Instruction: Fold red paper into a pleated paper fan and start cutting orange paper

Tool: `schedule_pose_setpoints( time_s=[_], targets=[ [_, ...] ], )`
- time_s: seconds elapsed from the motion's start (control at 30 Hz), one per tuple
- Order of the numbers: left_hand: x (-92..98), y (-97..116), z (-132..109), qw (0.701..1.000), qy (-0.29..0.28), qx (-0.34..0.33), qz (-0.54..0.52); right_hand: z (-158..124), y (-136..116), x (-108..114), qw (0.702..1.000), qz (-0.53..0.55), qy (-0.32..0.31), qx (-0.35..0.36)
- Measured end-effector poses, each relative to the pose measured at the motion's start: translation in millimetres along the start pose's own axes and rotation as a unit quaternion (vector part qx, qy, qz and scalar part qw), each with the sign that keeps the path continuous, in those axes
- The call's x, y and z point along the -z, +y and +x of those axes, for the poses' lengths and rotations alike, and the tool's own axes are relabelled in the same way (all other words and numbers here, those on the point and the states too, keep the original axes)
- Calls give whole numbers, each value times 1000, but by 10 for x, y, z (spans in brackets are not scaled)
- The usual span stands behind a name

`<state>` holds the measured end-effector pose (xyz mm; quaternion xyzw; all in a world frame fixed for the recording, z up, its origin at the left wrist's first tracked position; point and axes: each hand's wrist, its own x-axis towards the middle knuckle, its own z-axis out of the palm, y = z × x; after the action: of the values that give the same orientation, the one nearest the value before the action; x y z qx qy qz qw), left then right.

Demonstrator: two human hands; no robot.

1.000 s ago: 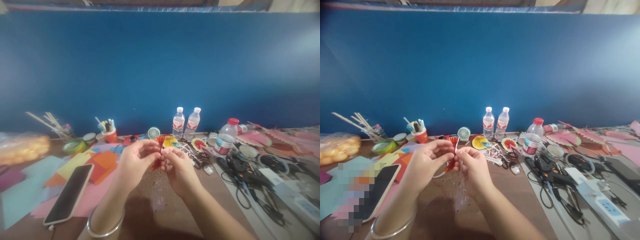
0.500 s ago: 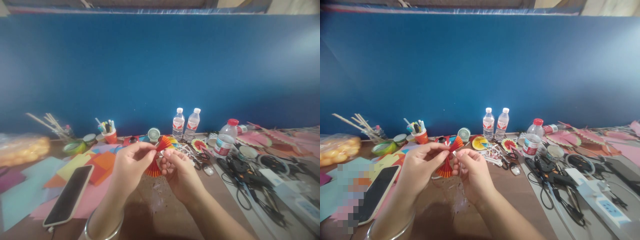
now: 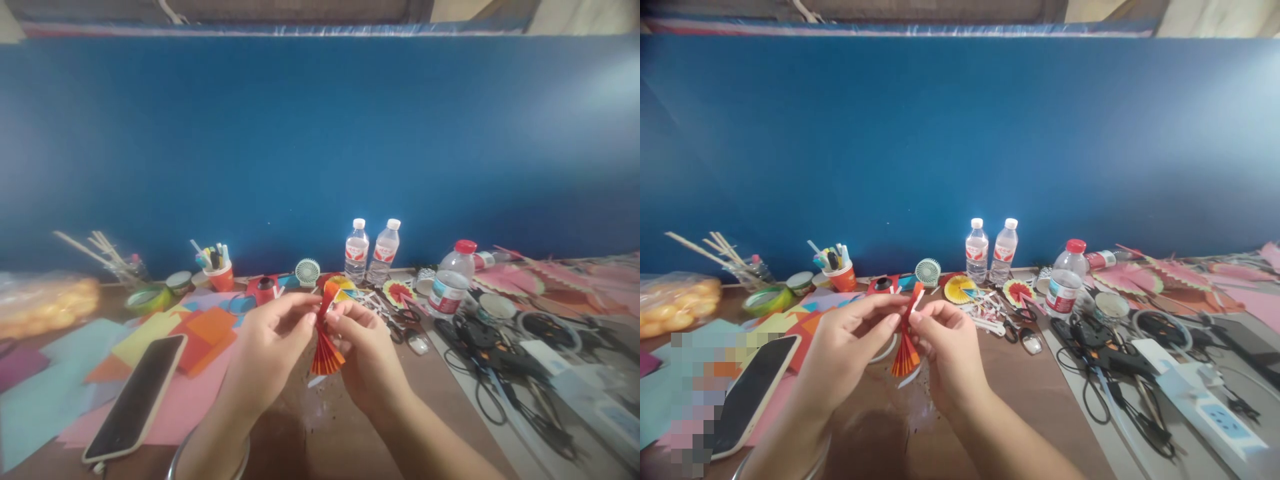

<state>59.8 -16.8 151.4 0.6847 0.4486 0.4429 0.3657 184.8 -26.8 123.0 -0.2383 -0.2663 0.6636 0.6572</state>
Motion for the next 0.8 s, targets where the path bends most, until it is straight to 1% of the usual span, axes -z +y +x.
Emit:
schedule_pose_setpoints(
  time_s=[0.07, 0.17, 0.27, 0.33, 0.4, 0.57, 0.67, 0.8],
  targets=[
    [-6, -6, 11, 1000, 9, 7, -6, -2, 13, 4, 1000, -20, 12, 7],
    [-14, -14, 33, 1000, 21, 18, -14, -9, 35, 13, 997, -74, 12, 24],
    [-10, -10, 52, 999, 27, 12, -13, -10, 49, 23, 988, -144, 16, 47],
    [0, -3, 64, 999, 28, 4, -18, -3, 49, 27, 983, -172, 20, 54],
    [9, 0, 80, 999, 34, -3, -30, 4, 42, 25, 984, -172, 17, 45],
    [11, -31, 116, 995, 46, 7, -82, -4, 6, -8, 994, -111, 10, -4],
    [-2, -58, 118, 989, 58, 16, -133, -16, 0, -22, 995, -100, 3, -6],
    [-34, -70, 99, 977, 92, 26, -190, -13, 21, -21, 992, -127, 8, 2]
  ],
)
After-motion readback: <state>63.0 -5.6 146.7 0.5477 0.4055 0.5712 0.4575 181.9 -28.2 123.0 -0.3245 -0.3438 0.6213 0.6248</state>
